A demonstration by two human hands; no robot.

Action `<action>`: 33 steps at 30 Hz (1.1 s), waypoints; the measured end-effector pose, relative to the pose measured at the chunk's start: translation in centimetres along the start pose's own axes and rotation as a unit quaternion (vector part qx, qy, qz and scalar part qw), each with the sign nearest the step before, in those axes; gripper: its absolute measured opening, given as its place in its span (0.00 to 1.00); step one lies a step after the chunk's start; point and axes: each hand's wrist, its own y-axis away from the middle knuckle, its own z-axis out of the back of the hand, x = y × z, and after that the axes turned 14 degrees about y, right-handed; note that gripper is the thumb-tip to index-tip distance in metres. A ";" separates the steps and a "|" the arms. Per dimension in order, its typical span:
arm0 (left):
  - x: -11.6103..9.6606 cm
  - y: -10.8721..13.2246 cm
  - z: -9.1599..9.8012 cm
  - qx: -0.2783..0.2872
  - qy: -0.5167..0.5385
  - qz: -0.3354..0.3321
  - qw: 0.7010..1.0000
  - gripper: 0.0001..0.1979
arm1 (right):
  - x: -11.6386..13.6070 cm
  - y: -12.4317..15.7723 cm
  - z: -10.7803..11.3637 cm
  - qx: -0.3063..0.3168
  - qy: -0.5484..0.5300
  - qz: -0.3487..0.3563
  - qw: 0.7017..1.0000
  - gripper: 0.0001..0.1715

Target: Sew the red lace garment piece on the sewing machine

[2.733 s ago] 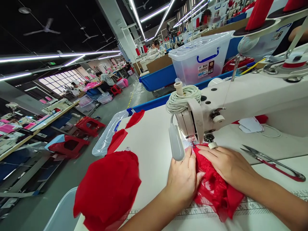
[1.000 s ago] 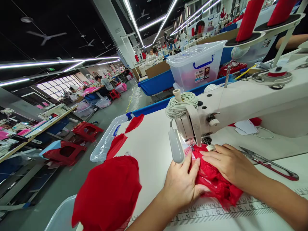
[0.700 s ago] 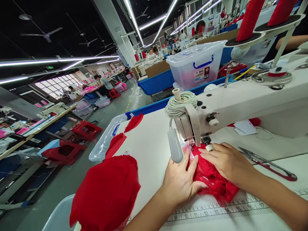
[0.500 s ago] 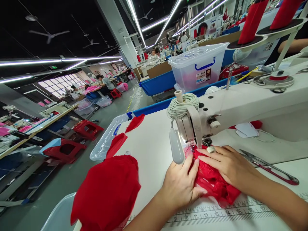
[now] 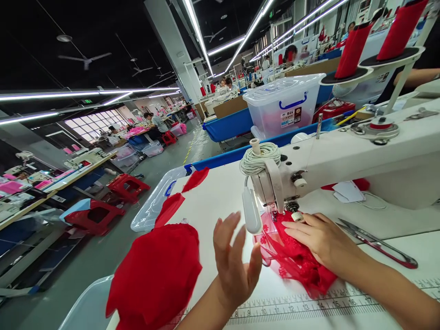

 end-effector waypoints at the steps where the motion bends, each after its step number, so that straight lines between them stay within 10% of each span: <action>1: -0.1 0.0 0.0 0.040 -0.019 -0.027 0.999 0.19 | 0.0 0.0 0.0 0.002 0.003 0.002 1.000 0.28; 15: -0.5 -0.5 0.0 0.097 0.041 -0.100 0.989 0.17 | 0.2 0.2 -0.8 -0.008 -0.003 -0.014 1.000 0.28; 21: -1.3 0.1 -0.2 -0.021 0.025 -0.171 0.985 0.10 | -0.1 0.2 -0.1 -0.012 -0.005 -0.003 1.000 0.33; 27: -1.6 -0.5 -0.2 0.407 0.085 -0.053 0.908 0.20 | -0.6 -0.4 2.4 0.038 -0.138 -0.041 0.989 0.20; 33: -0.1 1.0 -1.8 0.399 0.199 0.114 0.888 0.10 | -1.1 0.0 4.9 0.234 -0.247 -0.068 0.938 0.14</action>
